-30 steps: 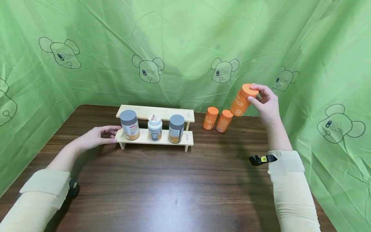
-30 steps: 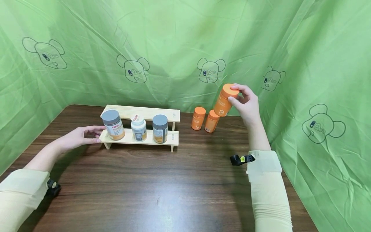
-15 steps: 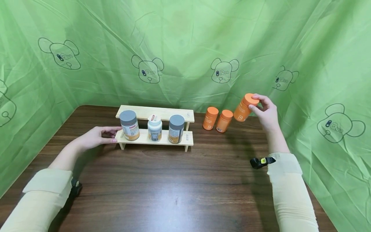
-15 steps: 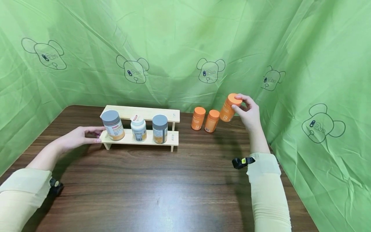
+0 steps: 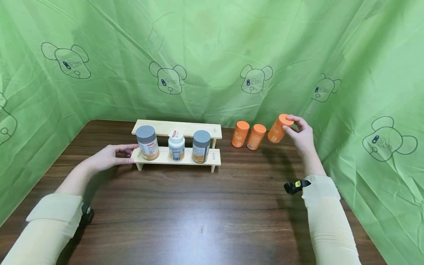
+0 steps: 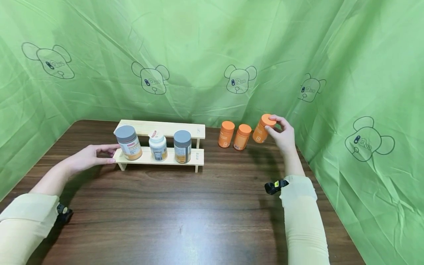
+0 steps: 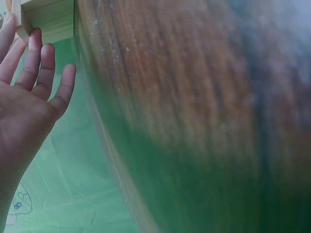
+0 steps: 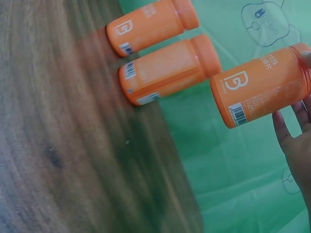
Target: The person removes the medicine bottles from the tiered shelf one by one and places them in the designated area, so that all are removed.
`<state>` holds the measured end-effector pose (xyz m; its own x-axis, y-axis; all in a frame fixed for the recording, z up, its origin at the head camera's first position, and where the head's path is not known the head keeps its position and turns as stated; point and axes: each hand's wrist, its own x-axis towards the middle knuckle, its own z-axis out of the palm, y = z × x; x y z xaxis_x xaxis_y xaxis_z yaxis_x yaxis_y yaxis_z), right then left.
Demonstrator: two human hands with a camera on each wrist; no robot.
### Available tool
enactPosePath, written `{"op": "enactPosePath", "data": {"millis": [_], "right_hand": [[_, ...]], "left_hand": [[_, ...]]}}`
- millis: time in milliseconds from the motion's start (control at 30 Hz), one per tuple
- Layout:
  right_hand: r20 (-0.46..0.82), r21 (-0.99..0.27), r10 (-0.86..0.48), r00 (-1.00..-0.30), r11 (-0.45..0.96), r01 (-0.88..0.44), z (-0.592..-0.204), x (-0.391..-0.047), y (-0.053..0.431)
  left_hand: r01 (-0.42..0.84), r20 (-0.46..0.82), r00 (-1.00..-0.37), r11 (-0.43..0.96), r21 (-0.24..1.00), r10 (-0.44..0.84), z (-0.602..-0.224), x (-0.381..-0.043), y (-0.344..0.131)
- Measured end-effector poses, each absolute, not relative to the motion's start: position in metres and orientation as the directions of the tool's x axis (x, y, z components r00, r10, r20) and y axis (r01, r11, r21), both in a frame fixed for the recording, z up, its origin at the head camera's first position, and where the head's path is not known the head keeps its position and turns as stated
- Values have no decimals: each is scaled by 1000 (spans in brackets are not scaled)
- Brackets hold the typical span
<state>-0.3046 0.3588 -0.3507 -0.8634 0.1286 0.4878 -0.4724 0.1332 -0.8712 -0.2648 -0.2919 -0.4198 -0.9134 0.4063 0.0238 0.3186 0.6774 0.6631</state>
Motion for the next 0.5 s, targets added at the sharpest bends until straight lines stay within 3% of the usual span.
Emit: {"op": "enactPosePath", "data": {"millis": [500], "right_hand": [[436,-897,184,-881,165,-410,-395,-315,366]], "left_hand": [[307,9,-913,673,673,407,-421,-264,-294]]}}
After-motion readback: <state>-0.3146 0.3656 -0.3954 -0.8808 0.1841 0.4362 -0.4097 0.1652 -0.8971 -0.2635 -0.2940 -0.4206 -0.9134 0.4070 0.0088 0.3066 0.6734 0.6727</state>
